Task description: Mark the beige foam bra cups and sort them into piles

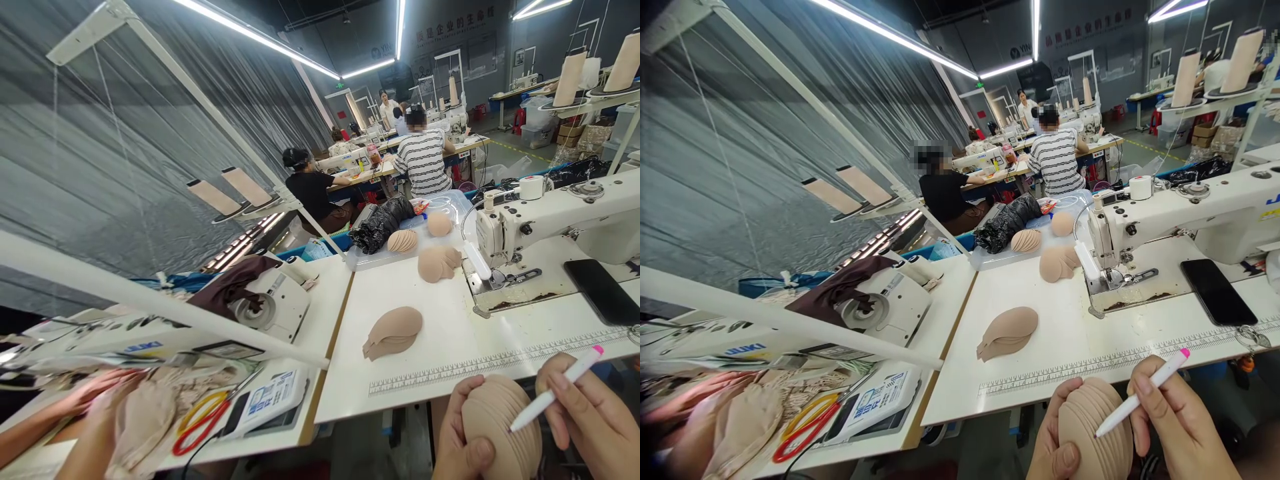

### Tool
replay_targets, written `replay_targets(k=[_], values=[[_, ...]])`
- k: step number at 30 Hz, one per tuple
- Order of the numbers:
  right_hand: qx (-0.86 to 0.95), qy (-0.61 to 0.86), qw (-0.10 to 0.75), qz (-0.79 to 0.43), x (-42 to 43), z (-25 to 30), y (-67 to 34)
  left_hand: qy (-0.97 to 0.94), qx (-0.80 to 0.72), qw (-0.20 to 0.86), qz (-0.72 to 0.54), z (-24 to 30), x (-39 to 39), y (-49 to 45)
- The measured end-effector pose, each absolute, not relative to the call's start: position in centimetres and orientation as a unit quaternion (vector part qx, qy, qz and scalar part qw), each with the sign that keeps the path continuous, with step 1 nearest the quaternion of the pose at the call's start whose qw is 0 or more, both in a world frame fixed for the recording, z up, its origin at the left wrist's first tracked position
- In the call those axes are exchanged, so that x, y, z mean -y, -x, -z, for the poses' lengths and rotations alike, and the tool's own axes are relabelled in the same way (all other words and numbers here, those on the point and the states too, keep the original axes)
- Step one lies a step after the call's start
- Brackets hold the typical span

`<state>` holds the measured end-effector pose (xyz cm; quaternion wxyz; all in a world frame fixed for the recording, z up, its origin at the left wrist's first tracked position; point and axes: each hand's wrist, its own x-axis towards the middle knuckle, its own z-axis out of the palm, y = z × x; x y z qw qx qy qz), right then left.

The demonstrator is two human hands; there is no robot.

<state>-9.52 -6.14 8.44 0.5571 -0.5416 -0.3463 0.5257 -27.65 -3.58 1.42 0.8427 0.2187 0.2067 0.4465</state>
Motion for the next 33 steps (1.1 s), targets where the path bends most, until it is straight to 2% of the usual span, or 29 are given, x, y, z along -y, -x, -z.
replay_targets(k=[19, 21, 25, 27, 31, 33], values=[[0.383, 0.515, 0.567, -0.517, 6.0, -7.0, 8.7, -0.281, -0.211, 0.826, -0.442, -0.9, 3.0, 28.1], [0.426, 0.535, 0.554, -0.475, 5.5, -6.5, 7.5, -0.344, -0.230, 0.795, -0.443, -0.6, 2.3, 28.8], [0.560, 0.543, 0.424, -0.460, 4.6, -6.8, 6.9, -0.514, -0.235, 0.696, -0.443, -0.6, 1.2, 30.1], [0.600, 0.518, 0.389, -0.469, 4.4, -7.0, 7.7, -0.576, -0.239, 0.635, -0.455, -0.8, 1.1, 30.2], [0.569, 0.543, 0.400, -0.471, 4.1, -6.3, 8.6, -0.574, -0.353, 0.488, -0.555, -0.8, 1.5, 29.5], [0.528, 0.539, 0.448, -0.480, 3.9, -5.2, 8.5, -0.488, -0.384, 0.511, -0.595, -0.4, 1.6, 28.9]])
